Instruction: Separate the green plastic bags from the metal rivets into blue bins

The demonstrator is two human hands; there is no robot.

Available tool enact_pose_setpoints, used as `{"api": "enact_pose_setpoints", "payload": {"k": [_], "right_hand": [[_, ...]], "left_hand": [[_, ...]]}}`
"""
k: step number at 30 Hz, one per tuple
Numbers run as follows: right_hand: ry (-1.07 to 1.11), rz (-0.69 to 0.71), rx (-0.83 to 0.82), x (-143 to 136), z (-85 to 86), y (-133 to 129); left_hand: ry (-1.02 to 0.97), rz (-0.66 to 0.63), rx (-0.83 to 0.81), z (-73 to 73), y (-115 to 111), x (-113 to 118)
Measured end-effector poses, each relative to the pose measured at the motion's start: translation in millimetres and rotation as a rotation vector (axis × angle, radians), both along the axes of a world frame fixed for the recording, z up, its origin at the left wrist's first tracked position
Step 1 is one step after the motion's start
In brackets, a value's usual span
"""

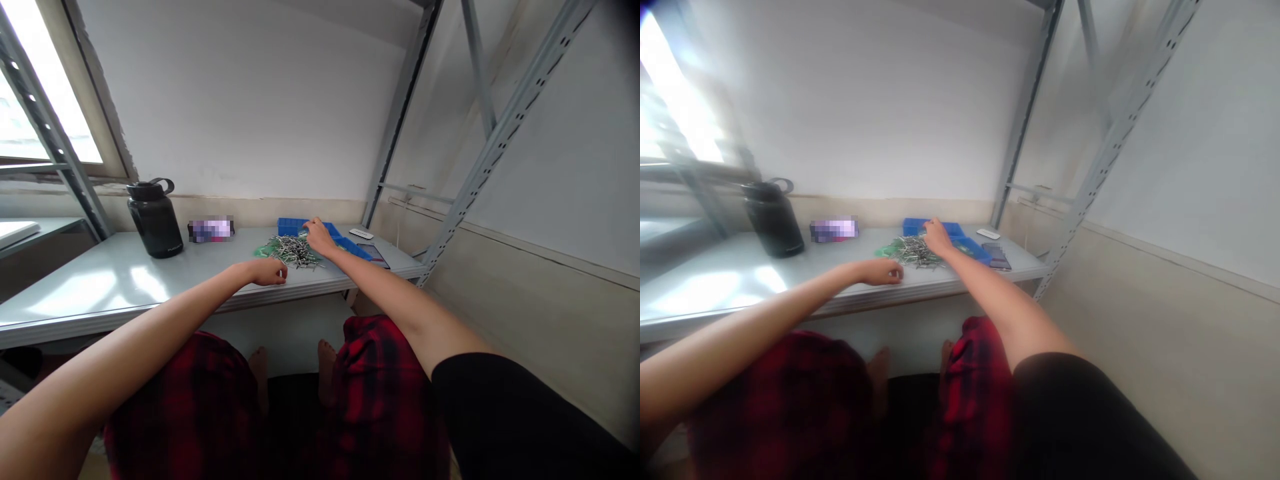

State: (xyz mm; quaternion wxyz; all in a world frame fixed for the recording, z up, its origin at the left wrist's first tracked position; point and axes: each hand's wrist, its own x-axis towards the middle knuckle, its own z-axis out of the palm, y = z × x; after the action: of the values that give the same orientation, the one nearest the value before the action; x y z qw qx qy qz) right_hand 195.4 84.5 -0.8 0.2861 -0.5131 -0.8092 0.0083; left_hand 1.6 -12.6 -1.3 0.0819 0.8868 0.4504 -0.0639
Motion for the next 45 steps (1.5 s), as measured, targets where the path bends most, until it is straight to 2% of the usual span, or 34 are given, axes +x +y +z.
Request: {"api": "enact_pose_setpoints", "payload": {"k": [19, 45], "right_hand": [[-0.055, 0.001, 0.07, -3, 0.4, 4], [-0.152, 0.015, 0.085, -8, 7.7, -9]], "left_hand": [[-0.034, 0.011, 0.016, -5.2, 5, -3], [-0.05, 0.008, 0.02, -4.9, 5, -3]]}}
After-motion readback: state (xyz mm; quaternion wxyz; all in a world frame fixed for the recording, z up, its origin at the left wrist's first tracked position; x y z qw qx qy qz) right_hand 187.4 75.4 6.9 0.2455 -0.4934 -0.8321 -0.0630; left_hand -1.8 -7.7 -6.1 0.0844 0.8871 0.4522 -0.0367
